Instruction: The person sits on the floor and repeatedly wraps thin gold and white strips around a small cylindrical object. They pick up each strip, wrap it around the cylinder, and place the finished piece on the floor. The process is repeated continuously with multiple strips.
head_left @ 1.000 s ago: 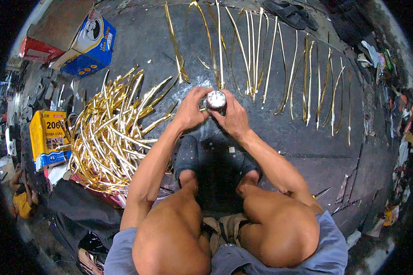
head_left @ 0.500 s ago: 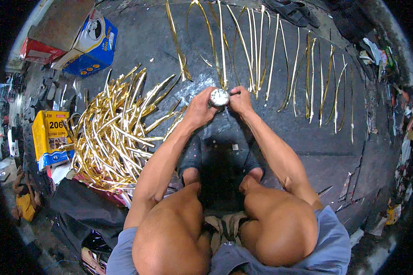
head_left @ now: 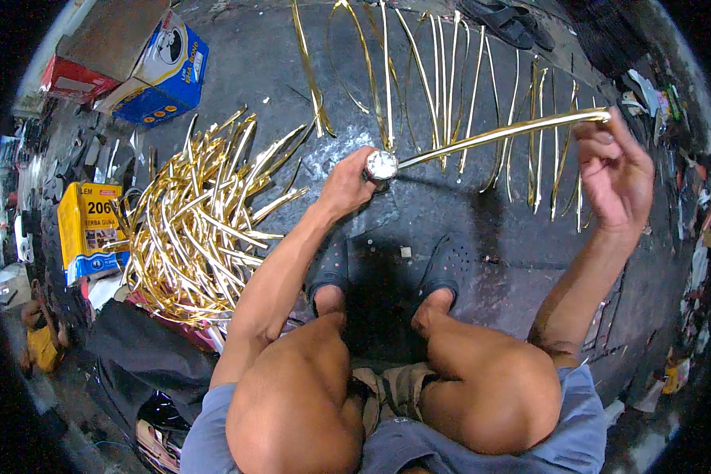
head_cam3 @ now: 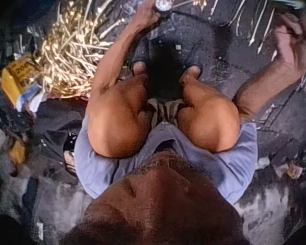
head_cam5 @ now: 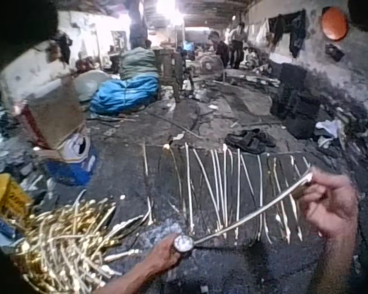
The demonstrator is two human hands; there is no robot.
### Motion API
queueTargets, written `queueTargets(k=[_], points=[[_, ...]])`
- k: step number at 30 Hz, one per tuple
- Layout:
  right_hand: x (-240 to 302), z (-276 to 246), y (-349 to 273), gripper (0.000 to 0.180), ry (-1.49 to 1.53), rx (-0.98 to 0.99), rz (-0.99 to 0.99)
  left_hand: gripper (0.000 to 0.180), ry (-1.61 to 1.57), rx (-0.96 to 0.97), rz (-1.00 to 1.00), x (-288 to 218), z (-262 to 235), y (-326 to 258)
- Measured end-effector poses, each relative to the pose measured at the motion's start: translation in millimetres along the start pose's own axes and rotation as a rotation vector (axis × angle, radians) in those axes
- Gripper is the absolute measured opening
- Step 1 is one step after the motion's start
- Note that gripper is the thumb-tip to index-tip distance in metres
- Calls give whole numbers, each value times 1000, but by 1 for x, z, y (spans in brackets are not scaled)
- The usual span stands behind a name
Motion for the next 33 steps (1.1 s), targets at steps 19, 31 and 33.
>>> queueTargets(k=[19,31,33], points=[[129,71,216,9,-527,172,-564,47,42,-309,-126,61,-46,28],[-52,-251,76,21,-650,-577,-529,22,454,-164,-365,119,-54,73],[-105,-283,53,24,-794,-634,-356,16,395,-288,-391,105,-64,75]])
Point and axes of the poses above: each hand's wrist, its own y-axis towards the middle knuckle, its own z-axis out of the palm, x = y × z, the point moved 5 cm from there along y, towards the middle knuckle, and after that the axes turned 5 degrees about -z, right-handed, at the moved point
